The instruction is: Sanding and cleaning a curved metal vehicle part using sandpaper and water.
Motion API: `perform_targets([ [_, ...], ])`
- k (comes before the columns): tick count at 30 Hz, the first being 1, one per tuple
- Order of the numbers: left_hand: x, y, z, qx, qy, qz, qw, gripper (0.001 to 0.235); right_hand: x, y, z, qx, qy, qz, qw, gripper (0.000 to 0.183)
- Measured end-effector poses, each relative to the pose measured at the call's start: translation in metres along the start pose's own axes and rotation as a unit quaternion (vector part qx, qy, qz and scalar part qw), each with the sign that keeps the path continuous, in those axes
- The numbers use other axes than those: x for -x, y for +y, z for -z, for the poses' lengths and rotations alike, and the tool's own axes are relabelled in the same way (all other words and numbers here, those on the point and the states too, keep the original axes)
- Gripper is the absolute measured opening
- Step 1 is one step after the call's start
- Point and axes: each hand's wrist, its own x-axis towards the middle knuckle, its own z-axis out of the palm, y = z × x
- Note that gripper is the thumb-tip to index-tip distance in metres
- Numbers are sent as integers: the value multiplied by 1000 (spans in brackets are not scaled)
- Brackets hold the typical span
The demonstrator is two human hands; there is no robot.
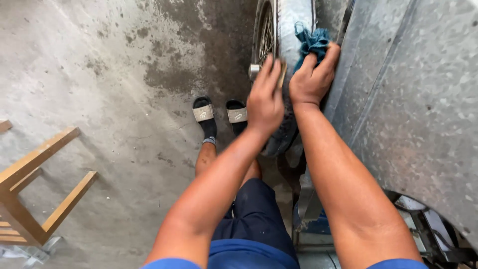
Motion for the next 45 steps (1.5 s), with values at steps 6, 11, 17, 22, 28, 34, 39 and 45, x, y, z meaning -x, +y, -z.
perform_targets([
  [6,-39,-1,-6,8,4,22,1000,47,-7,-12,7,-27,-10,70,997,42],
  [11,37,22,34,14,-24,9,1000,38,-3,-13,9,-13,-17,46,999,38],
  [17,-38,20,38,32,3,70,997,22,-2,-11,7,-13,-15,42,999,37],
  [22,-58,32,20,29,-18,109,993,27,-5,-11,5,-26,-27,22,999,38],
  [28,-44,51,14,-61,-12,82,995,32,-6,-2,2,-20,-27,49,998,38],
  [34,-44,56,24,-86,-47,105,990,31,-5,0,3,-16,-30,20,999,39],
  [39,-54,23,13,-104,-40,118,987,20,-6,-15,7,-4,-32,16,999,37],
  [45,-88,15,-7,-93,-2,94,991,20,-4,-7,7,-16,-21,37,999,37],
])
